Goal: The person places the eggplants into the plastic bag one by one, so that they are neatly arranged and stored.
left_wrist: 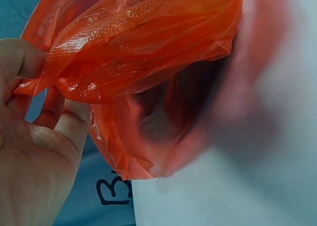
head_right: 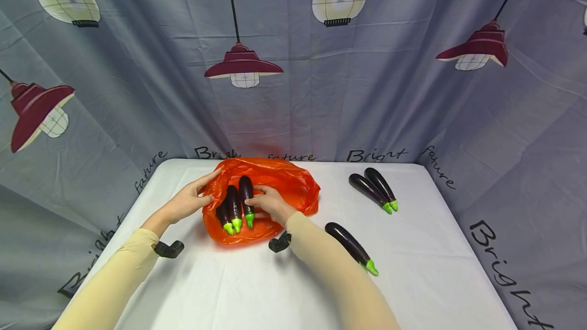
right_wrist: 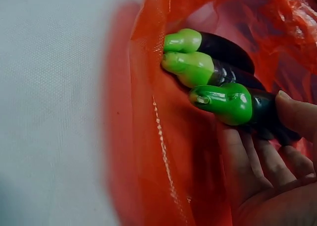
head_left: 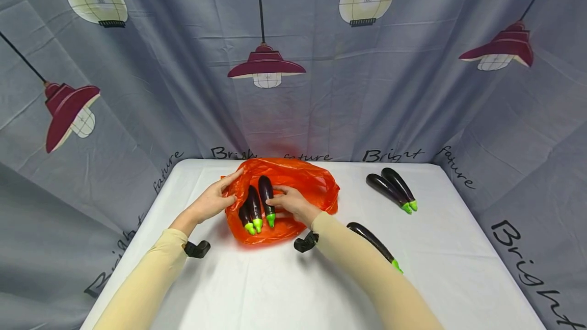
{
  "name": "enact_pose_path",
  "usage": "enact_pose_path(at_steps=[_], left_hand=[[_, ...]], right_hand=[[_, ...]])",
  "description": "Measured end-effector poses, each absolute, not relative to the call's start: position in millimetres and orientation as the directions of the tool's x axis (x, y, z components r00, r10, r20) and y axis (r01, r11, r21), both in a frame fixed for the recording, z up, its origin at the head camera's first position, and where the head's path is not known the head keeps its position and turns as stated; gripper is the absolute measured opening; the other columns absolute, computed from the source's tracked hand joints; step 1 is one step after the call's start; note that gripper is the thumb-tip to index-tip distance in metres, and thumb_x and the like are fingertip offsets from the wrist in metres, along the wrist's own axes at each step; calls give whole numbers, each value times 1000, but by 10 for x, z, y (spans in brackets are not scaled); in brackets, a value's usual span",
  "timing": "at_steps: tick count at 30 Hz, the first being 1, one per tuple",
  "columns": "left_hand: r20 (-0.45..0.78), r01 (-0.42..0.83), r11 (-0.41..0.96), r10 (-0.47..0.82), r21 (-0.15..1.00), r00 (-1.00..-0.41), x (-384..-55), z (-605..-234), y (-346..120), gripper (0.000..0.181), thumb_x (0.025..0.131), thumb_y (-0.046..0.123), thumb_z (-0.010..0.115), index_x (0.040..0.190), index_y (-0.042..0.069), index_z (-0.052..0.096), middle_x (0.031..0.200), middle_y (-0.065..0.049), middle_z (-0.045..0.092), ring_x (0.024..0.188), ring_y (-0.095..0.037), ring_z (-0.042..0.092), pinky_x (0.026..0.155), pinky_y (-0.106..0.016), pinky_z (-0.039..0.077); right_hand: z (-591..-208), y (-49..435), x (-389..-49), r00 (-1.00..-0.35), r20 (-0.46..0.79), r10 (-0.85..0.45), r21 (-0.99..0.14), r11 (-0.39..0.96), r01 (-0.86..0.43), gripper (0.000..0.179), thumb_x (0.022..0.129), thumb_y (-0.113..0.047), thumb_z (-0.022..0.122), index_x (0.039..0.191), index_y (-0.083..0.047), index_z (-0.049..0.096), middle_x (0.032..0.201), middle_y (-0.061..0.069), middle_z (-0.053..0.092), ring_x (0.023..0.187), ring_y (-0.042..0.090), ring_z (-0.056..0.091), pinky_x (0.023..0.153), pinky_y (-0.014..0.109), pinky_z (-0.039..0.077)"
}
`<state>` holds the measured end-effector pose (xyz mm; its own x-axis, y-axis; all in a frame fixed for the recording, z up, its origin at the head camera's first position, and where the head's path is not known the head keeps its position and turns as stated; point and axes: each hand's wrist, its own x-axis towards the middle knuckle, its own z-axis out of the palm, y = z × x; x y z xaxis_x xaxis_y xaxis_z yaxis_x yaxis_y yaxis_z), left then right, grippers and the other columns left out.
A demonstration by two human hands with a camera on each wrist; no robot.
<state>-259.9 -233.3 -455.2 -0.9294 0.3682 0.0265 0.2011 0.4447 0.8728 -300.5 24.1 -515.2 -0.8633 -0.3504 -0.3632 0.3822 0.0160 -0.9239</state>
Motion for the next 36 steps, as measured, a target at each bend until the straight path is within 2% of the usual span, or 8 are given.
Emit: enact_pose_path(at_steps=[6,10,17,24,31,36], left_hand=[[17,189,430,372,883,-928,-2585,-4534,-2334,83,93,-1,59,161,38,32,164,-2,31,117,-26,52,88,-30,45],[13,184,429,371,884,-929,-2591,-4535,-2337,84,93,0,59,161,40,31,164,1,30,118,-25,51,90,-29,44],[11,182,422,377,888,-926,-2598,-4534,-2334,84,93,-1,59,161,38,30,165,1,28,121,-25,50,92,-27,44],[22,193,411,385,891,-923,-2591,-4537,-2329,84,92,-2,59,162,35,30,166,-3,28,120,-26,50,90,-27,44],[11,178,410,378,895,-926,-2591,-4541,-2333,85,93,-1,59,161,39,30,164,-1,31,118,-26,51,87,-28,44],[15,182,415,373,892,-928,-2579,-4539,-2333,84,93,-1,59,162,35,30,164,-4,32,114,-26,53,86,-28,45]], right_hand=[[-5169,191,-3014,-856,-377,-354,-920,39,390,68,92,-8,76,153,-11,47,128,18,63,98,29,70,80,45,60],[-5196,190,-3018,-857,-377,-351,-921,47,386,67,91,-9,77,152,-11,49,124,17,64,96,28,70,78,44,60],[-5241,175,-3016,-869,-376,-321,-926,84,369,68,89,-9,80,150,-10,51,124,16,64,89,25,70,73,41,61],[-5241,159,-2998,-876,-362,-320,-932,111,345,65,89,-11,79,148,-7,51,112,15,69,88,26,68,73,41,61],[-5223,155,-2989,-890,-335,-310,-941,156,300,62,89,-13,80,145,-4,54,109,13,68,84,24,66,71,40,61],[-5237,144,-2991,-893,-321,-315,-945,170,280,58,90,-13,79,142,-2,57,105,13,70,80,23,67,70,40,61]])
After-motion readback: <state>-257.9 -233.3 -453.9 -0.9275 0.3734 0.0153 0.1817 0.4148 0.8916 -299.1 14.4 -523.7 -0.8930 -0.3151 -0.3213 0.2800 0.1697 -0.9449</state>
